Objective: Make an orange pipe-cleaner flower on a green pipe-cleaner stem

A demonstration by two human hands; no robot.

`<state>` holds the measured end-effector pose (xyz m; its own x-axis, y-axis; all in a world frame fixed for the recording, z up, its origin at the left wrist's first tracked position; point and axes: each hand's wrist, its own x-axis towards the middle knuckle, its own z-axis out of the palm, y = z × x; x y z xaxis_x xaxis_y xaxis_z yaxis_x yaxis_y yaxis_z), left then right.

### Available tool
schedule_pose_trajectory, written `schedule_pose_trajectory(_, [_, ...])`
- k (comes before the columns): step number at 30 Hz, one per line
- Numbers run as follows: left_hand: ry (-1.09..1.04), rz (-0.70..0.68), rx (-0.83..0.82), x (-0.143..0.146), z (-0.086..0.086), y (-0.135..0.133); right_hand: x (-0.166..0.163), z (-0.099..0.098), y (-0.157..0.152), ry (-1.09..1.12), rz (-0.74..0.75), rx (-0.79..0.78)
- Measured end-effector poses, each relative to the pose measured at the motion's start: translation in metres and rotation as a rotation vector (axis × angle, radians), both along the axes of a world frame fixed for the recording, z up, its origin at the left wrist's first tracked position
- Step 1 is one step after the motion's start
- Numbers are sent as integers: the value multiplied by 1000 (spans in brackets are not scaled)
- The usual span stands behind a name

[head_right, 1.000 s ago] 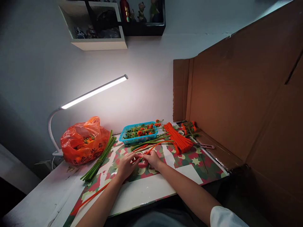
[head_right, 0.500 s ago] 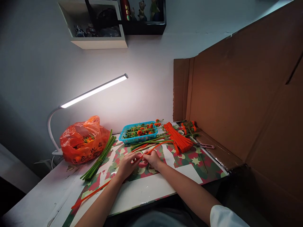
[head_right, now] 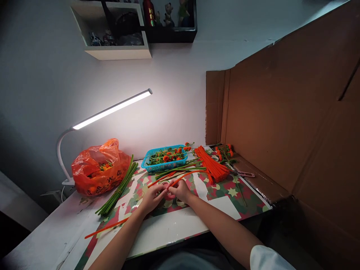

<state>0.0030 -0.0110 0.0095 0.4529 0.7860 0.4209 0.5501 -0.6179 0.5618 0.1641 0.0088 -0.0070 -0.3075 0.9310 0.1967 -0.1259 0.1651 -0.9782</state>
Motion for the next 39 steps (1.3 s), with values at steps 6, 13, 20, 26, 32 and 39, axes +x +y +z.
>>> schedule_pose_trajectory(6, [-101,11,-78,-2,-5,4,0,3,-1,-17,-40,58])
schedule_pose_trajectory(13, [-126,22,-76,-3,-6,5,-1,5,-2,9,-50,51])
schedule_pose_trajectory(20, [-100,45,-33,-1,-4,3,-1,4,-2,-16,-75,72])
schedule_pose_trajectory(26, [-70,54,43,2,-2,2,-1,2,-1,-31,-100,40])
schedule_pose_trajectory(32, [-5,84,115,1,-5,3,-3,0,1,-41,-120,-11])
schedule_pose_trajectory(39, [126,109,273,0,-7,3,-4,-3,3,-59,-120,-11])
